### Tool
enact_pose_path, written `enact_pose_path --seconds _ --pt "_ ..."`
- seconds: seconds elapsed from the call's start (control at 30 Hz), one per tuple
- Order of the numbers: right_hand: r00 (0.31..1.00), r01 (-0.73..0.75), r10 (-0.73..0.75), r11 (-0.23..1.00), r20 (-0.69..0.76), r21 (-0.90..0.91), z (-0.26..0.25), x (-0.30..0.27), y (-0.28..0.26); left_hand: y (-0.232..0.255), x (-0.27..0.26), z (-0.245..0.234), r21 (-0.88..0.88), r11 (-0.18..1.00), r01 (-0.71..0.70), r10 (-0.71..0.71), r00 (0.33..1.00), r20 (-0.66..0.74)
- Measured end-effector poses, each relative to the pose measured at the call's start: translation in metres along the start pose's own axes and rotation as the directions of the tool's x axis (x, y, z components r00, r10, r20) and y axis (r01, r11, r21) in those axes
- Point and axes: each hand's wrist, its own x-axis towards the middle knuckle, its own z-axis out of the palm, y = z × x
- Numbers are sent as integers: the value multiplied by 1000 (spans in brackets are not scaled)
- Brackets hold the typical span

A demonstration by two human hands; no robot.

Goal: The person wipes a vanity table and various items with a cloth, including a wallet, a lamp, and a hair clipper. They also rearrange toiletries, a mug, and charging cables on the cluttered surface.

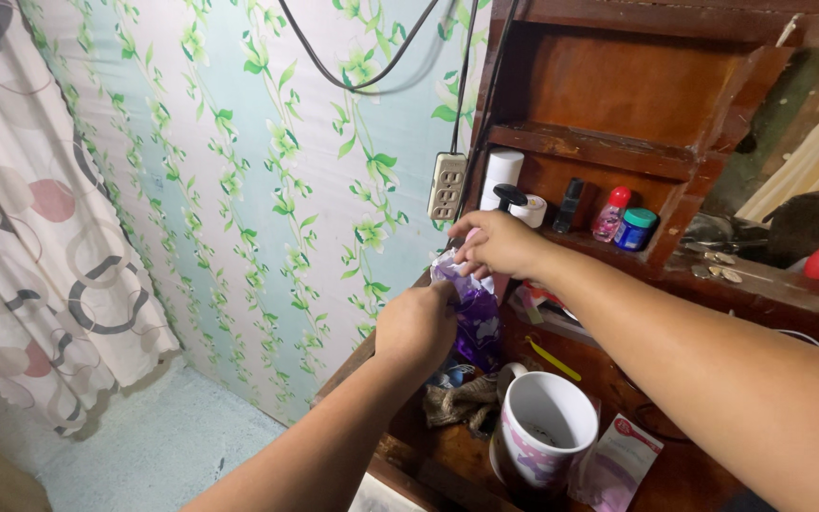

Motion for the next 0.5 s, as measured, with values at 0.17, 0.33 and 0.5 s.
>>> enact_pose_path --seconds 0.17,0.33,0.5 --pt "998 -6 10 998 -60 64 -5 -9 -27 1 -1 2 -10 1000 2 -2 1000 2" --pt "981 48 -19 988 -191 150 -10 -28 -57 -1 0 0 -219 974 51 -73 993 -93" --pt "948 176 -67 925 -312 337 -5 -71 -63 -3 11 0 -762 549 343 -309 931 197"
